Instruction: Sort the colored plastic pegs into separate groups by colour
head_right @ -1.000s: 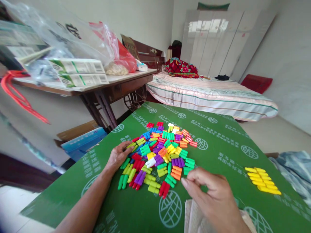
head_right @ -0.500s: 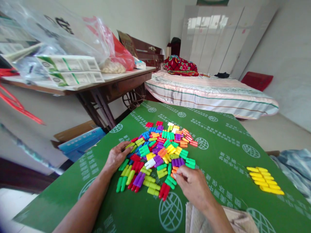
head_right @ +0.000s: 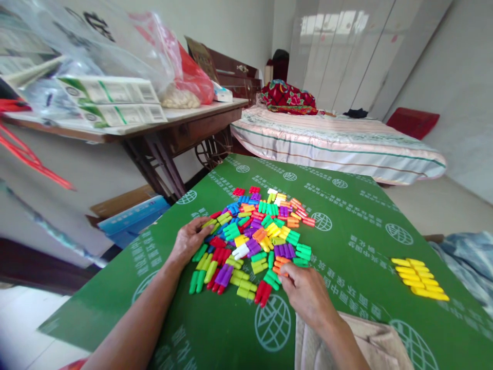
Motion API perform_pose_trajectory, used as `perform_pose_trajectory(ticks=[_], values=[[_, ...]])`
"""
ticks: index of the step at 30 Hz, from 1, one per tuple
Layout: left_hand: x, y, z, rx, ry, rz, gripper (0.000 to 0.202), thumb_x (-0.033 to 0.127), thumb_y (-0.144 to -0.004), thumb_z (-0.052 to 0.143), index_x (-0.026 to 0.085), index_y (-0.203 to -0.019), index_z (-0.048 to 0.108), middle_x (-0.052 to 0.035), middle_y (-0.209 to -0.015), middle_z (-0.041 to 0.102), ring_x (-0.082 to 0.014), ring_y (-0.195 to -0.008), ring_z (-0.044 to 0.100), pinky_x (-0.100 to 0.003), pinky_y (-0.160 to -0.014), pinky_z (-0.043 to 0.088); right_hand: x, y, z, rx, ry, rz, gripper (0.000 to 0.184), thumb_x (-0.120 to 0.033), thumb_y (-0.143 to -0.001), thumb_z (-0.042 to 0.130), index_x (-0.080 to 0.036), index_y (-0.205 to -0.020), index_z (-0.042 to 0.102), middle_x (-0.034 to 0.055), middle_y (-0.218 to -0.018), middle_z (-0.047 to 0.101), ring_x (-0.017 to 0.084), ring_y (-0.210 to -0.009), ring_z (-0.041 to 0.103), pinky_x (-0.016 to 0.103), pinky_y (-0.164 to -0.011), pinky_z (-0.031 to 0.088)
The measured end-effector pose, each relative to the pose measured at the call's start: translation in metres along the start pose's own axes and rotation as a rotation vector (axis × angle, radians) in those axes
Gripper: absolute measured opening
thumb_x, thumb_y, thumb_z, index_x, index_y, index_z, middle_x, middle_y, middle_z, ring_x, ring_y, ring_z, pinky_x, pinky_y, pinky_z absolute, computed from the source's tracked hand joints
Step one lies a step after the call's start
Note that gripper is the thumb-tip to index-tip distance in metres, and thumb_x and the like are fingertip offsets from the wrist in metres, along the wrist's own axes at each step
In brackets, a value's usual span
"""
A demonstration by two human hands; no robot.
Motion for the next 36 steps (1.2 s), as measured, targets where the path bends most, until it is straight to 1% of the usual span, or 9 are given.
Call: perform_pose_trajectory(ticks=[4, 7, 10, 14, 17, 24, 29, 31, 36], values=[[0.003, 0.001, -0.001, -0.008, -0.010, -0.006, 0.045, 0.054, -0.074, 0.055, 0.019, -0.101, 0.067, -0.0026, -0.083, 0.072, -0.0202, -0.076, 0.063, -0.030, -0.070, 0.048, -0.022, 0.006, 0.016, -0.128, 0.067, -0.026, 0.018, -0.027, -0.086, 0.049, -0.026, -0.087, 0.067, -0.0034, -0.064, 0.064, 0.012, -0.058, 0.055, 0.022, -0.055, 0.031], [0.000, 0.001, 0.001, -0.010, 0.013, -0.002, 0.047, 0.054, -0.074, 0.056, 0.018, -0.103, 0.067, -0.0035, -0.083, 0.071, -0.0202, -0.075, 0.063, -0.031, -0.069, 0.048, -0.038, 0.010, 0.029, -0.213, 0.126, -0.045, 0.017, -0.027, -0.086, 0.051, -0.028, -0.093, 0.066, -0.0044, -0.066, 0.066, 0.012, -0.060, 0.058, 0.022, -0.057, 0.032], [-0.004, 0.000, 0.003, -0.003, 0.037, 0.008, 0.046, 0.053, -0.074, 0.057, 0.018, -0.103, 0.067, -0.0036, -0.083, 0.071, -0.0202, -0.077, 0.063, -0.030, -0.069, 0.049, -0.045, 0.012, 0.039, -0.256, 0.223, -0.055, 0.018, -0.030, -0.086, 0.053, -0.028, -0.099, 0.064, -0.0022, -0.074, 0.070, 0.015, -0.070, 0.064, 0.023, -0.060, 0.033], [-0.006, 0.000, 0.004, 0.002, 0.042, 0.008, 0.045, 0.052, -0.074, 0.058, 0.019, -0.103, 0.067, -0.0040, -0.087, 0.072, -0.0210, -0.080, 0.064, -0.031, -0.072, 0.050, -0.047, 0.013, 0.045, -0.264, 0.323, -0.065, 0.023, -0.032, -0.087, 0.053, -0.028, -0.109, 0.062, 0.0015, -0.085, 0.073, 0.020, -0.080, 0.067, 0.026, -0.064, 0.035], [-0.005, 0.001, 0.004, -0.005, 0.048, 0.005, 0.046, 0.052, -0.075, 0.058, 0.019, -0.105, 0.066, -0.0047, -0.090, 0.072, -0.0219, -0.084, 0.064, -0.032, -0.073, 0.051, -0.046, 0.014, 0.046, -0.267, 0.333, -0.062, 0.023, -0.031, -0.088, 0.053, -0.027, -0.108, 0.062, 0.0015, -0.086, 0.073, 0.020, -0.083, 0.068, 0.026, -0.065, 0.037], [0.001, 0.002, 0.000, 0.008, 0.012, 0.028, 0.043, 0.051, -0.075, 0.056, 0.020, -0.102, 0.067, -0.0042, -0.090, 0.072, -0.0216, -0.082, 0.064, -0.033, -0.075, 0.049, -0.044, 0.008, 0.045, -0.258, 0.344, -0.043, 0.030, -0.027, -0.088, 0.051, -0.026, -0.117, 0.061, 0.0039, -0.092, 0.074, 0.023, -0.089, 0.068, 0.028, -0.069, 0.041], [0.003, 0.003, -0.001, 0.016, 0.007, 0.024, 0.043, 0.052, -0.074, 0.055, 0.020, -0.100, 0.068, -0.0027, -0.082, 0.071, -0.0202, -0.075, 0.062, -0.031, -0.069, 0.048, -0.045, 0.008, 0.045, -0.257, 0.361, -0.040, 0.032, -0.026, -0.088, 0.050, -0.027, -0.119, 0.060, 0.0044, -0.092, 0.074, 0.021, -0.087, 0.068, 0.027, -0.069, 0.042], [0.003, 0.002, -0.001, 0.018, 0.002, 0.020, 0.042, 0.051, -0.074, 0.056, 0.020, -0.099, 0.068, -0.0025, -0.079, 0.070, -0.0197, -0.071, 0.062, -0.031, -0.066, 0.047, -0.047, 0.009, 0.044, -0.253, 0.367, -0.042, 0.030, -0.027, -0.089, 0.050, -0.027, -0.117, 0.061, 0.0038, -0.091, 0.074, 0.021, -0.086, 0.068, 0.026, -0.067, 0.041], [0.001, 0.002, 0.002, 0.003, 0.036, 0.016, 0.042, 0.050, -0.074, 0.056, 0.018, -0.099, 0.068, -0.0026, -0.078, 0.069, -0.0191, -0.071, 0.061, -0.030, -0.066, 0.047, -0.066, 0.012, 0.043, -0.207, 0.319, -0.087, 0.023, -0.027, -0.091, 0.048, -0.027, -0.109, 0.063, 0.0014, -0.086, 0.073, 0.019, -0.079, 0.068, 0.026, -0.065, 0.041]])
Point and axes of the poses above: each hand's wrist, its own y-axis away from the middle knuckle, its own z-axis out of the palm, x = y × z, the point moved 10 cm from there along -y, towards the middle knuckle
